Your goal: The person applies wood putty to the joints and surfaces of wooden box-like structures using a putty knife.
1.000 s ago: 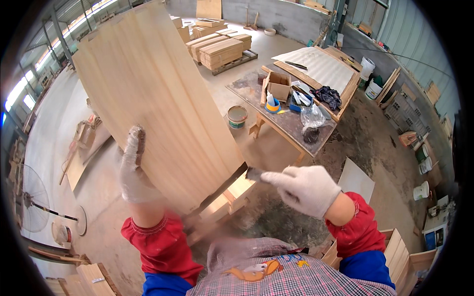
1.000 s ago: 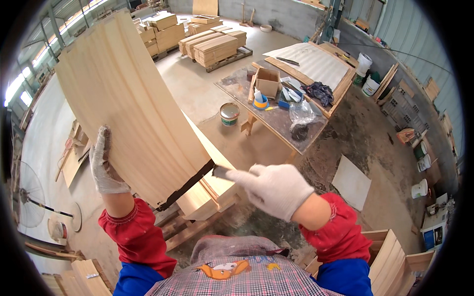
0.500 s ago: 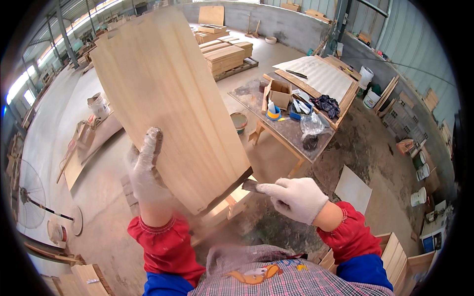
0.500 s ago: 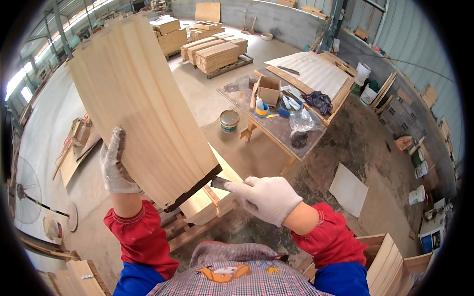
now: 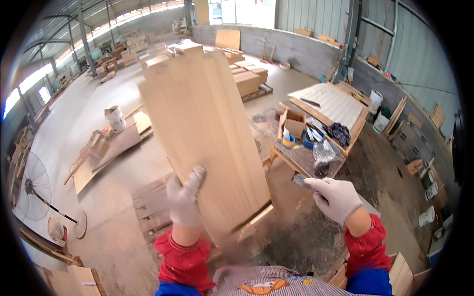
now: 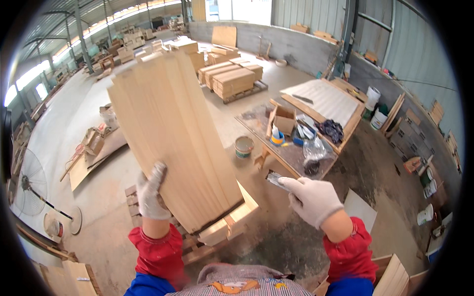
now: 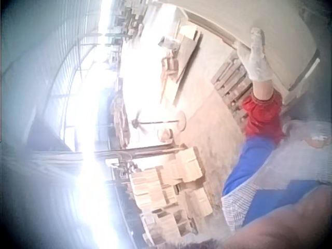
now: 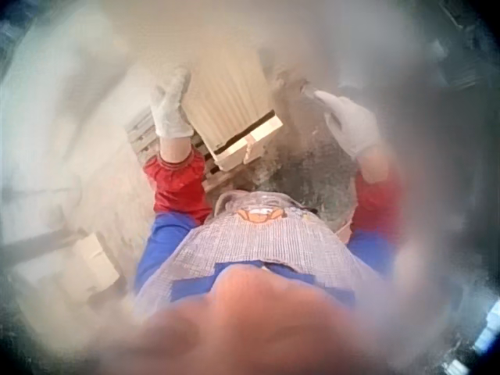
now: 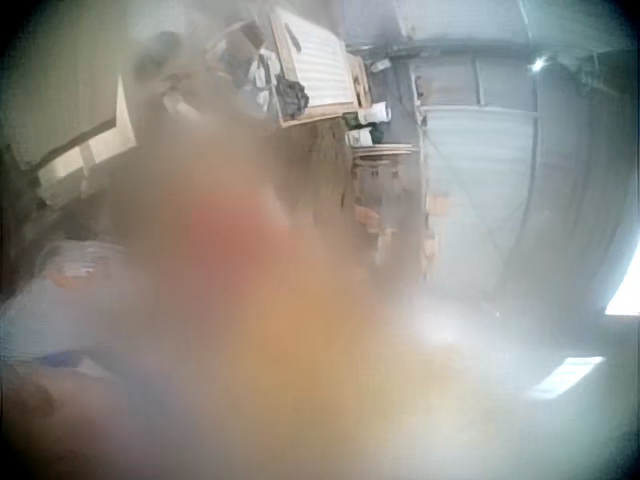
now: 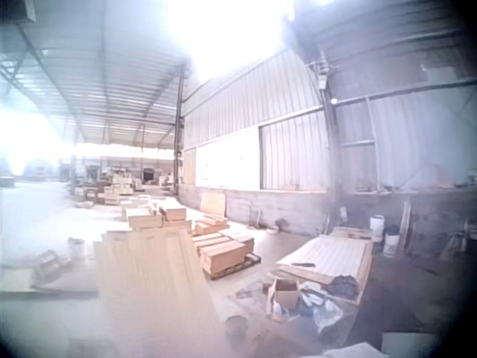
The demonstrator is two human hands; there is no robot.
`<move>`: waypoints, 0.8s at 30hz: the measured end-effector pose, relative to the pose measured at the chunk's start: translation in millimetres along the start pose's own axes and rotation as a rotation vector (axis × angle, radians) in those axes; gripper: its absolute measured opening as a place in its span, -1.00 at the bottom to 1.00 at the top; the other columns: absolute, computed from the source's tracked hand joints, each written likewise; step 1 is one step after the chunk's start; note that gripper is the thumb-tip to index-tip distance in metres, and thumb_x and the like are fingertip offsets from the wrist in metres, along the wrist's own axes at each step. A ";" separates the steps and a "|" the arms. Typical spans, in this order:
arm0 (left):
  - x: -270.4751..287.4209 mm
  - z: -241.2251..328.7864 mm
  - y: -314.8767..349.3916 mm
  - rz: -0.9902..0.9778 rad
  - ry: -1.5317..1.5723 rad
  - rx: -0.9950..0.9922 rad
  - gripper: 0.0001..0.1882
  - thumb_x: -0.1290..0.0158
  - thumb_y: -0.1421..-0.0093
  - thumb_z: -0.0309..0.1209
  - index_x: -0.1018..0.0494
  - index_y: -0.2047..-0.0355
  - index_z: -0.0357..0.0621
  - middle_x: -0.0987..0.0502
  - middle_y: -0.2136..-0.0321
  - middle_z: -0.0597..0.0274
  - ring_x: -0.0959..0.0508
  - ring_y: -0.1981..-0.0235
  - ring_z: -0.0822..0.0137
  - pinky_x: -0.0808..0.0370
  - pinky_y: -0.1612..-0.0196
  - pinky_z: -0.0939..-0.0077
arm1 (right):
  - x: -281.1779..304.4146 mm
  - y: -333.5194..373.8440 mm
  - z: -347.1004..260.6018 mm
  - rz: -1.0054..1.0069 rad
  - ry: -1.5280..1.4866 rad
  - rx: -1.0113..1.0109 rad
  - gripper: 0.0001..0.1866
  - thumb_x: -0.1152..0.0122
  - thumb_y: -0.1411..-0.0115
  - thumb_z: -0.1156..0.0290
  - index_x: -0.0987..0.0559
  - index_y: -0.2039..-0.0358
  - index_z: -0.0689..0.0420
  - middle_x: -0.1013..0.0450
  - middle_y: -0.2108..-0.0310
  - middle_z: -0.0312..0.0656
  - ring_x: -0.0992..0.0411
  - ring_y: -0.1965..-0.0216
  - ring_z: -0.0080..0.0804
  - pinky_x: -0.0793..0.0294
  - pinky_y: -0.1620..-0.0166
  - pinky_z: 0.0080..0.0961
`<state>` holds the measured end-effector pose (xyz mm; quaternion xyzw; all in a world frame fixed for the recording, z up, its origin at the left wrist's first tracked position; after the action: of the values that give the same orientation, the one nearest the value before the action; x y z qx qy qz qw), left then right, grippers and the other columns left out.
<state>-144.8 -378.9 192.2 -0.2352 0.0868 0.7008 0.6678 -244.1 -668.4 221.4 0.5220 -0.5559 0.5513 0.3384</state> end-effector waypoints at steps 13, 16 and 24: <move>12.1 -46.7 80.5 -0.185 -0.160 0.031 -0.55 -0.10 -0.19 -0.20 -0.43 0.15 -0.42 -0.55 0.27 0.20 -0.52 0.29 0.42 -0.47 0.23 0.56 | 38.5 -42.9 -143.4 0.197 -0.571 0.351 -0.50 -0.14 -0.04 0.52 -0.39 -0.06 0.20 -0.48 0.31 0.01 -0.50 0.40 -0.11 -0.52 0.32 -0.42; 11.8 -54.7 82.6 -0.208 -0.088 0.006 -0.66 -0.13 -0.14 -0.36 -0.46 0.16 -0.37 -0.56 0.28 0.21 -0.54 0.28 0.41 -0.49 0.25 0.50 | 34.7 -43.8 -150.6 0.234 -0.566 0.355 -0.49 -0.13 -0.04 0.54 -0.38 -0.07 0.21 -0.47 0.37 -0.03 -0.48 0.46 -0.15 -0.50 0.37 -0.43; 22.6 -70.7 89.1 -0.217 -0.121 0.013 -0.63 -0.14 -0.14 -0.31 -0.44 0.16 -0.38 -0.55 0.29 0.22 -0.54 0.31 0.40 -0.50 0.27 0.52 | 22.8 -44.6 -157.7 0.274 -0.594 0.318 -0.51 -0.13 -0.04 0.55 -0.39 -0.05 0.24 -0.45 0.41 -0.04 -0.47 0.49 -0.17 -0.48 0.43 -0.44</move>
<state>-216.6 -397.8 103.2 -0.1959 0.0250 0.6370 0.7452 -238.1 -513.9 280.4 0.6261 -0.6021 0.4955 -0.0004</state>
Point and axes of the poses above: each hand's wrist, its own y-axis away from the middle knuckle, its own x-axis out of the back of the hand, z = x × y, the point moved 5 cm from there along -y, towards the middle knuckle
